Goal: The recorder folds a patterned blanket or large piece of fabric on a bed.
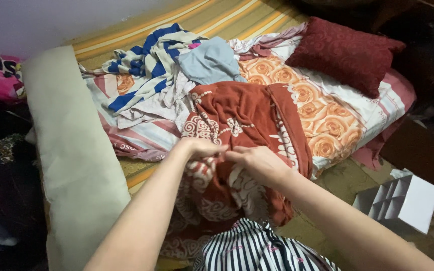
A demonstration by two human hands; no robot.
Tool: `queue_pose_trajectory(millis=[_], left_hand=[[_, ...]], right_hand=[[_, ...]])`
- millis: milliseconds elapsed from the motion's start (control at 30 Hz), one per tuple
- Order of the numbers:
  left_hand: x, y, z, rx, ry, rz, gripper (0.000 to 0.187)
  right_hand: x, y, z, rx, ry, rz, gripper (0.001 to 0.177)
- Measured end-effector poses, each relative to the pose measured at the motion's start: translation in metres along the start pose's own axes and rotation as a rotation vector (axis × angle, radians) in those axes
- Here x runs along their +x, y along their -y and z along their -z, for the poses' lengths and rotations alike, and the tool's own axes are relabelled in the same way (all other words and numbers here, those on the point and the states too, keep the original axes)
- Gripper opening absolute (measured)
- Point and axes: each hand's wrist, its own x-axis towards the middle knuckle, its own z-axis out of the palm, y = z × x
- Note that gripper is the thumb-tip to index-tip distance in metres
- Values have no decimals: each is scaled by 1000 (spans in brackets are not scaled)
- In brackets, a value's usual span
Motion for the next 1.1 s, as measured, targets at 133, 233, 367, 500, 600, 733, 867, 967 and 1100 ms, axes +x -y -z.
queue_pose_trajectory(millis=[133, 233, 367, 500, 600, 733, 867, 967, 1100], left_hand=[[-25, -25, -15, -101, -98, -242, 60], [7, -15, -18, 15, 32, -213, 65], [53, 6, -23, -46, 298, -176, 48], [60, 12, -31, -8, 377, -25, 43], [79, 16, -32, -51, 346, 0, 40], [95, 9, -33, -169, 78, -386, 15], [72, 3, -38, -538, -179, -714, 33], [24, -5, -46, -621, -3, -772, 40], [20, -6, -43, -604, 259, -842, 37]], right_hand=[[3, 4, -8, -19, 112, 75, 50], [0, 6, -18, -80, -149, 451, 41], [-5, 18, -17, -87, -73, 410, 35], [-8, 22, -19, -81, 66, 296, 40], [-13, 9, -28, -119, 116, 267, 28], [-11, 8, -18, -69, 31, 244, 40], [-8, 4, -2, 82, -1, -340, 70], [-14, -19, -4, 161, -95, -602, 82], [-25, -67, -22, 514, 151, -413, 70]])
